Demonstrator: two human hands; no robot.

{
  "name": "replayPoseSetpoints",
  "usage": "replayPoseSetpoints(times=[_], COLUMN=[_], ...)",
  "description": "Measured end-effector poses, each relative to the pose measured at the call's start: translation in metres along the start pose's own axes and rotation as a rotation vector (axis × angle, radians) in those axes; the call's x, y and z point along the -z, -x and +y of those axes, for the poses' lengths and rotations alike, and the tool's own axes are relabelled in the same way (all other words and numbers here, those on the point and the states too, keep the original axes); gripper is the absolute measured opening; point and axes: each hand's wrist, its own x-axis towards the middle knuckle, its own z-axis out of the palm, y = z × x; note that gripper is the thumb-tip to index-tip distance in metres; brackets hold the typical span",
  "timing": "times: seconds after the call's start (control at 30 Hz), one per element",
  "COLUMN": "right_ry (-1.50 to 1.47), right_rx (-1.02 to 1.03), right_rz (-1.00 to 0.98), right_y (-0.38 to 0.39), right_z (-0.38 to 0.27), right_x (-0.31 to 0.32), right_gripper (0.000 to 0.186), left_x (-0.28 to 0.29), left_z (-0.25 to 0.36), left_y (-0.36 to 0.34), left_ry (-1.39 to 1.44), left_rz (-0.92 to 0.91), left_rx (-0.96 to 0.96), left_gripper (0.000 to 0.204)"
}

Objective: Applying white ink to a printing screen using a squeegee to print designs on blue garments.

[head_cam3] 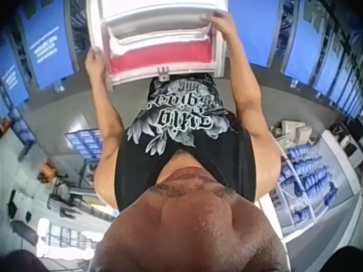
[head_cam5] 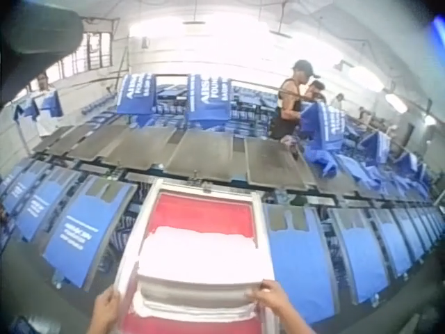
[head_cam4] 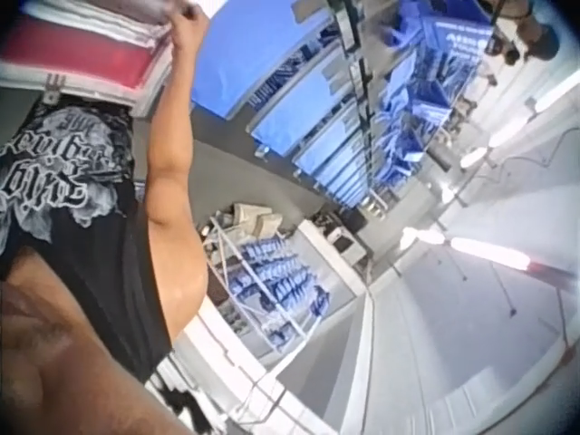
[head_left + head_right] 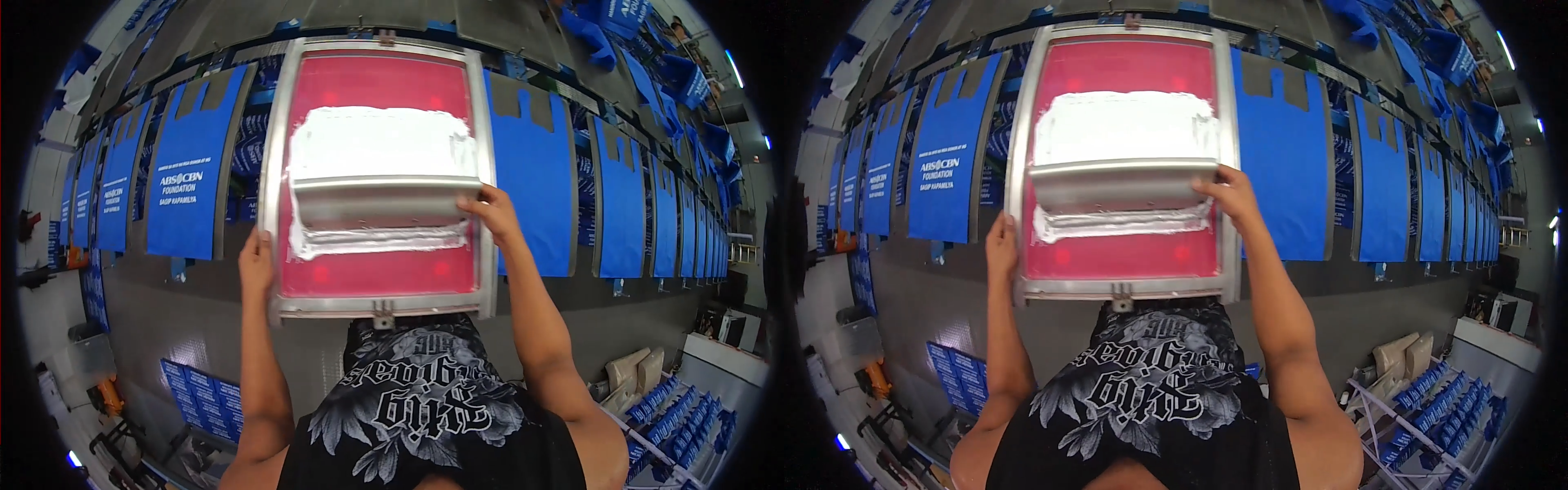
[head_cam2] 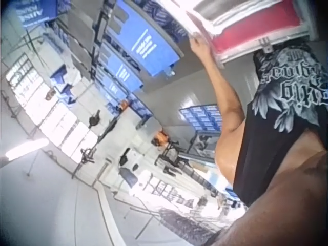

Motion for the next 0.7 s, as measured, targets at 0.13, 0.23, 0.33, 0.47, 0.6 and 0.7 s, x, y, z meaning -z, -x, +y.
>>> replayPoseSetpoints(times=[0.13, 0.23, 0.33, 0.47, 0.6, 0.7], right_ry=[0.024, -0.011, 0.0, 0.007, 0.018, 0.023], right_rx=[0.003, 0.006, -0.042, -0.028, 0.028, 0.024], right_rz=[0.091, 0.148, 0.172, 0.103, 0.066, 0.048], right_y=[0.031, 0.049, 0.047, 0.024, 0.007, 0.005], right_z=[0.016, 0.034, 0.052, 0.081, 0.082, 0.085], right_x=[0.126, 0.216, 0.278, 0.31, 0.327, 0.33], right_gripper=[0.038, 0.038, 0.036, 0.034, 0.034, 0.037], left_x=[-0.118, -0.207, -0.266, -0.288, -0.301, -0.31], left_z=[0.015, 0.027, 0.044, 0.042, 0.069, 0.052], left_y=[0.039, 0.068, 0.095, 0.108, 0.109, 0.112], left_ry=[-0.017, 0.052, 0.062, 0.03, -0.049, -0.004], left_rz=[-0.086, -0.173, -0.182, -0.122, -0.109, -0.082], left_rx=[-0.044, -0.091, -0.046, 0.007, -0.009, 0.053], left_gripper=[0.045, 0.046, 0.045, 0.043, 0.041, 0.041])
